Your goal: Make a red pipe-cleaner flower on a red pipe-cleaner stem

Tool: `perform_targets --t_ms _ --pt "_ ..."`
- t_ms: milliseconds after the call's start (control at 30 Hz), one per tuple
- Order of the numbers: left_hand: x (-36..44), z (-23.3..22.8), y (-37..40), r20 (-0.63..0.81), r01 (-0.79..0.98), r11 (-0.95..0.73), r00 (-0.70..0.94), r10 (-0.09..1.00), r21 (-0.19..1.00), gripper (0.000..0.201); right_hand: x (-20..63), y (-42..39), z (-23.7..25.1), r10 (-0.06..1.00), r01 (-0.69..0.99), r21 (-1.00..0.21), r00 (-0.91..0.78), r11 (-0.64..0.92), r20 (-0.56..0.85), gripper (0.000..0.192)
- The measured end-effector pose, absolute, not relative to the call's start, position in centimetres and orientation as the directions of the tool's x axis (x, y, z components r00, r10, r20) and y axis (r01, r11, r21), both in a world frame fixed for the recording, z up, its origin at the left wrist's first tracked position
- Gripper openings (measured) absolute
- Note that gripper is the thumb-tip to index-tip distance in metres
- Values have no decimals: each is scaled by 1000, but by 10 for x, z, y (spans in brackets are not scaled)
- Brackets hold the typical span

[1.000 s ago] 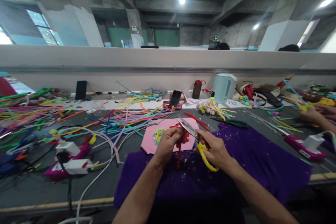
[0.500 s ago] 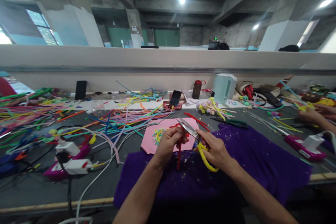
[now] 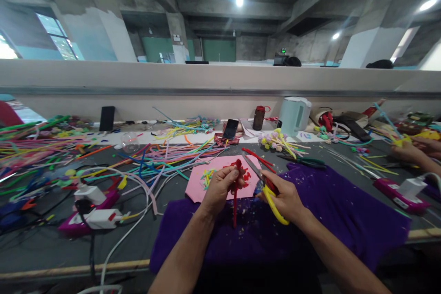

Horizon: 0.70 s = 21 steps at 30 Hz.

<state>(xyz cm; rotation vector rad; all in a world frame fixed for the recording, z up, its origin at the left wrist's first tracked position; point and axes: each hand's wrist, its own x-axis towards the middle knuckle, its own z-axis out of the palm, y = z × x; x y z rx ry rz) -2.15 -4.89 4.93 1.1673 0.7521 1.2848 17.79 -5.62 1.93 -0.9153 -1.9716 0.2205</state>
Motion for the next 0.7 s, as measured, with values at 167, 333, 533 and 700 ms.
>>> perform_targets --t_ms 167,333,533,700 --pt "-24 47 -47 144 -405 -37 237 961 913 26 180 -56 24 829 297 -774 -232 559 509 48" --pt "-26 49 -49 151 -442 -2 303 941 897 26 178 -58 28 858 108 -861 -210 496 468 40" --pt "-26 49 -51 222 -471 -20 378 899 882 25 176 -61 29 851 70 -872 -266 485 452 40" --pt "-25 50 -54 227 -466 -28 376 898 884 26 177 -62 28 813 302 -760 -307 576 495 47"
